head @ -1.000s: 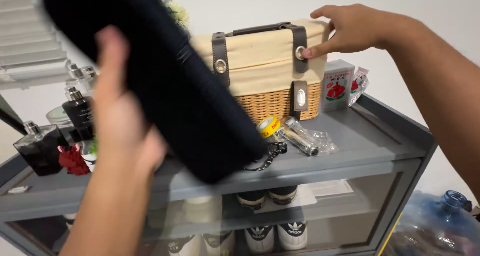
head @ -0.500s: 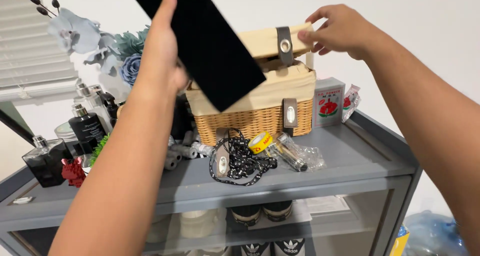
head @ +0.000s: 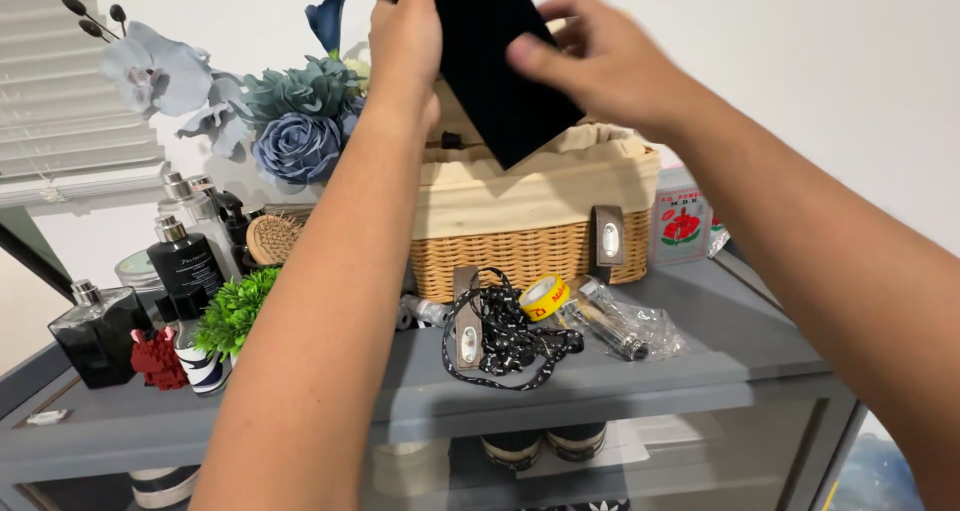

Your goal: Organizing various personal items, notebooks, and perfume bottles on top of a shoe rack and inside a basket.

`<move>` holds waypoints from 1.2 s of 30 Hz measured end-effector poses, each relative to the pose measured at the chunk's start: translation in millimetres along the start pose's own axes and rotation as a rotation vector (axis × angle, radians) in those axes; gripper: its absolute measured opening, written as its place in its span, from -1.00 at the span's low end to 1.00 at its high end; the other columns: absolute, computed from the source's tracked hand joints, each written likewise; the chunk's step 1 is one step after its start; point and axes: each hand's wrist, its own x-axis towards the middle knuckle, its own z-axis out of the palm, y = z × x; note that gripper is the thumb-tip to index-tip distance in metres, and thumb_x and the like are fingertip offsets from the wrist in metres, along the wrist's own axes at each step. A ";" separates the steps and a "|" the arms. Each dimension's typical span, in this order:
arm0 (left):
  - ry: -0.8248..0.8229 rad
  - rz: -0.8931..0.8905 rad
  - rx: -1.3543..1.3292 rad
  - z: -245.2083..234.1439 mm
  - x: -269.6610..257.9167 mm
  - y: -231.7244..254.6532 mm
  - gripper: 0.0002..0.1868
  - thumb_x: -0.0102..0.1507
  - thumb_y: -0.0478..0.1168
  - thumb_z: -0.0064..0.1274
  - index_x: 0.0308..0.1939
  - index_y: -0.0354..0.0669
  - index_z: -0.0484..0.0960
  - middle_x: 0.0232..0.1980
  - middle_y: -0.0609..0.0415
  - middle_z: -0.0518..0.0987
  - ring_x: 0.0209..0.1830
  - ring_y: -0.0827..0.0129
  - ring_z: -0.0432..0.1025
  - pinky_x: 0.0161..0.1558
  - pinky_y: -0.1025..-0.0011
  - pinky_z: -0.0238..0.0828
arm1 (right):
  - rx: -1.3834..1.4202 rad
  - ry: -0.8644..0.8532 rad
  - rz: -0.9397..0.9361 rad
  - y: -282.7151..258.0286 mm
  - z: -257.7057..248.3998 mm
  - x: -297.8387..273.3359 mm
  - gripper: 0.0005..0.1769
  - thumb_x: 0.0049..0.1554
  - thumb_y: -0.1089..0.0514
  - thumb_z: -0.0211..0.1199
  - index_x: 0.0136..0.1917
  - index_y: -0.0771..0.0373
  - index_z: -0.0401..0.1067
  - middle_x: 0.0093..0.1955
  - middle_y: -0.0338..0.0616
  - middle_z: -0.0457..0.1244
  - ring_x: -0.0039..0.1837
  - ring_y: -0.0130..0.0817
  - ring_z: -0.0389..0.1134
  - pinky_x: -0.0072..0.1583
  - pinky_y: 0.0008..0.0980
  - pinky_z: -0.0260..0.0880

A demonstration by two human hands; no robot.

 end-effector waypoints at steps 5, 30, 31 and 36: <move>-0.036 0.050 0.046 -15.6 12.2 -18.4 -0.23 0.25 0.22 0.02 0.26 -0.39 0.47 0.11 -0.07 0.64 0.13 0.29 0.50 0.23 0.30 0.38 | 0.240 -0.263 0.095 2.2 28.0 10.6 -0.35 0.17 0.05 0.45 0.38 0.25 0.21 0.08 -0.15 0.38 0.12 -0.37 0.45 0.10 -0.34 0.49; -0.356 0.324 0.660 -63.3 15.6 -29.4 -0.43 0.30 0.31 0.10 0.07 -0.06 0.52 0.36 -0.23 0.43 0.54 -0.19 0.13 0.52 0.07 0.08 | -0.270 -1.177 0.418 81.7 52.2 38.4 -0.41 -0.02 0.44 0.19 0.30 0.16 0.35 0.04 -0.12 0.45 -0.04 -0.34 0.36 -0.04 -0.25 0.37; -0.401 0.515 0.851 -65.6 15.6 -34.1 -0.47 0.29 0.20 0.27 0.06 -0.10 0.50 0.33 -0.25 0.41 0.51 -0.27 0.08 0.49 0.04 0.05 | -0.535 -1.289 0.365 78.8 58.0 40.4 -0.33 -0.02 0.45 0.13 0.36 0.12 0.40 0.06 -0.12 0.46 -0.09 -0.27 0.35 -0.09 -0.18 0.36; -0.490 0.791 1.036 -73.0 9.0 -34.5 -0.28 0.13 -0.02 0.53 0.18 -0.13 0.41 0.37 -0.27 0.33 0.50 -0.42 -0.10 0.40 -0.13 -0.03 | -0.361 -1.242 0.427 80.3 64.5 49.4 -0.41 -0.01 0.23 0.40 0.31 0.19 0.43 0.05 -0.09 0.46 -0.08 -0.34 0.39 -0.09 -0.33 0.42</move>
